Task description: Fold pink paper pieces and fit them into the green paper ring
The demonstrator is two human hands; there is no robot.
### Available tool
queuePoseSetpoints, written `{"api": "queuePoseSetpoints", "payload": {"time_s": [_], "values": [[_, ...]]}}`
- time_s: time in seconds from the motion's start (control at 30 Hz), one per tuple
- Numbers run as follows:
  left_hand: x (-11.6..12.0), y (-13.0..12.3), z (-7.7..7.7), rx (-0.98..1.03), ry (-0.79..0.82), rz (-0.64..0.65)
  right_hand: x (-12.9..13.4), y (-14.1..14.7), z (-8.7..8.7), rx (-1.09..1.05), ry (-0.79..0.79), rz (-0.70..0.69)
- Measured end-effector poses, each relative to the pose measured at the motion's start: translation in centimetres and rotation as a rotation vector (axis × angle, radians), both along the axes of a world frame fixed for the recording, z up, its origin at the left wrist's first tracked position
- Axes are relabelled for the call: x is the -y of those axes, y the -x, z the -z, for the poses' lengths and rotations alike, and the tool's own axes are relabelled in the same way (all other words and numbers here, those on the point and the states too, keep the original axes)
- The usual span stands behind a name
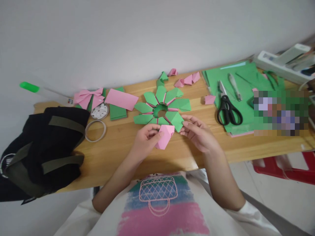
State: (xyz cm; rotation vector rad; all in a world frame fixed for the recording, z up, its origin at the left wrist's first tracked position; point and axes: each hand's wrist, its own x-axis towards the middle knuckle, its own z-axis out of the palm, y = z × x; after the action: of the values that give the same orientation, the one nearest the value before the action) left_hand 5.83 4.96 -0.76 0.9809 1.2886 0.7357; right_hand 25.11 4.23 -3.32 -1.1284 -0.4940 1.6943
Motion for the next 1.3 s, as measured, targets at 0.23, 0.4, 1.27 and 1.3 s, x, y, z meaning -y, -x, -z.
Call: {"api": "queuePoseSetpoints", "payload": {"time_s": [0.23,0.4,1.27,1.3], "values": [[0.2,0.1,-0.1,-0.034,0.027,-0.003,0.1,0.1,0.2,-0.011,0.011,0.0],[0.3,0.1,0.0,-0.033,0.054,-0.018,0.1,-0.1,0.5,0.0,-0.011,-0.025],[1.1,0.5,0.3,0.115,0.148,-0.103,0.0,0.3,0.5,-0.05,0.018,0.009],[1.1,0.5,0.4,0.118,0.151,-0.11,0.0,0.3,0.4,-0.058,0.02,0.014]]}}
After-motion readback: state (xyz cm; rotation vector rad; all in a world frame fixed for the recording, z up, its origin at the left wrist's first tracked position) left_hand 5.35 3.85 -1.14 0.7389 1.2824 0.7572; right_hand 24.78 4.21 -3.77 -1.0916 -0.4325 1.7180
